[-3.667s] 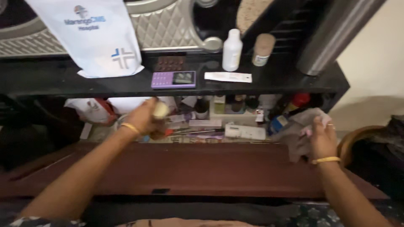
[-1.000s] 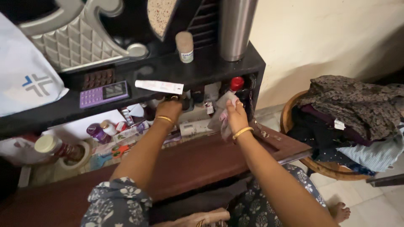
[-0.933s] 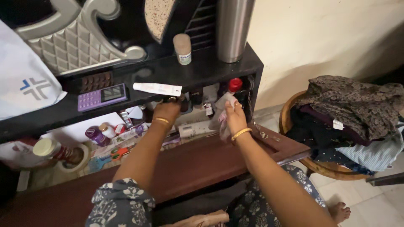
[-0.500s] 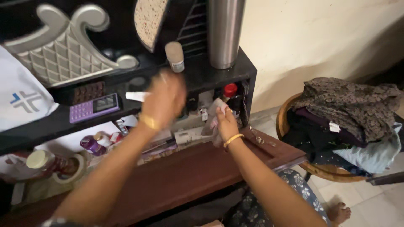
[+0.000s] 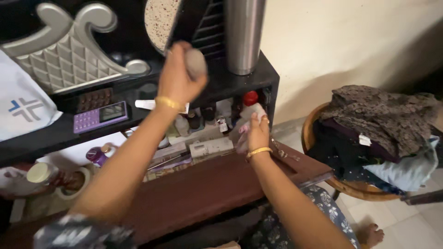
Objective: The person wipes a table, then cleans a cloth at a sink, and subsequently wipes various items on a bedroom headboard including a flask and several bottles before organizing them.
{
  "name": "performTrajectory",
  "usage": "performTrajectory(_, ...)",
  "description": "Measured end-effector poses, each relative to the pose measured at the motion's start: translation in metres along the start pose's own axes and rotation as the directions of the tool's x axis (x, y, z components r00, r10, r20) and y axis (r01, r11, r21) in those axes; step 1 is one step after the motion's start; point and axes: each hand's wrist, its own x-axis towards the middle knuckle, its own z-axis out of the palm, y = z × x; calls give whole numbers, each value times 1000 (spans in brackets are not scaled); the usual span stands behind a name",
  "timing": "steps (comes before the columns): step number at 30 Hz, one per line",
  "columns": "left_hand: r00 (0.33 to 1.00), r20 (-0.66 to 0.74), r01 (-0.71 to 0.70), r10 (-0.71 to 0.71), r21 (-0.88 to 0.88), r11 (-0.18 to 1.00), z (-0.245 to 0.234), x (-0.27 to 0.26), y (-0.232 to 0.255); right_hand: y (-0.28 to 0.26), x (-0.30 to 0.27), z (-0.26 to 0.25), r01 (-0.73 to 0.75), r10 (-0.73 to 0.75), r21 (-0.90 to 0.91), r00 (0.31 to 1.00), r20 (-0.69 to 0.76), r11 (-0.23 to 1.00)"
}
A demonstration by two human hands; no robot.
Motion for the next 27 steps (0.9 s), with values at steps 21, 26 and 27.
performTrajectory(21,815,550,-49,-180,375,926,161,-128,-74,-2,10,-13,177,-170,42,977,-128,983)
performTrajectory(26,834,541,-103,-108,345,933,154,-130,-107,-16,-1,-1,82,-104,-133,980,-169,988)
performTrajectory(27,832,539,-66,-129,326,943,156,-131,-113,-20,-4,2,82,-104,-134,980,-170,988)
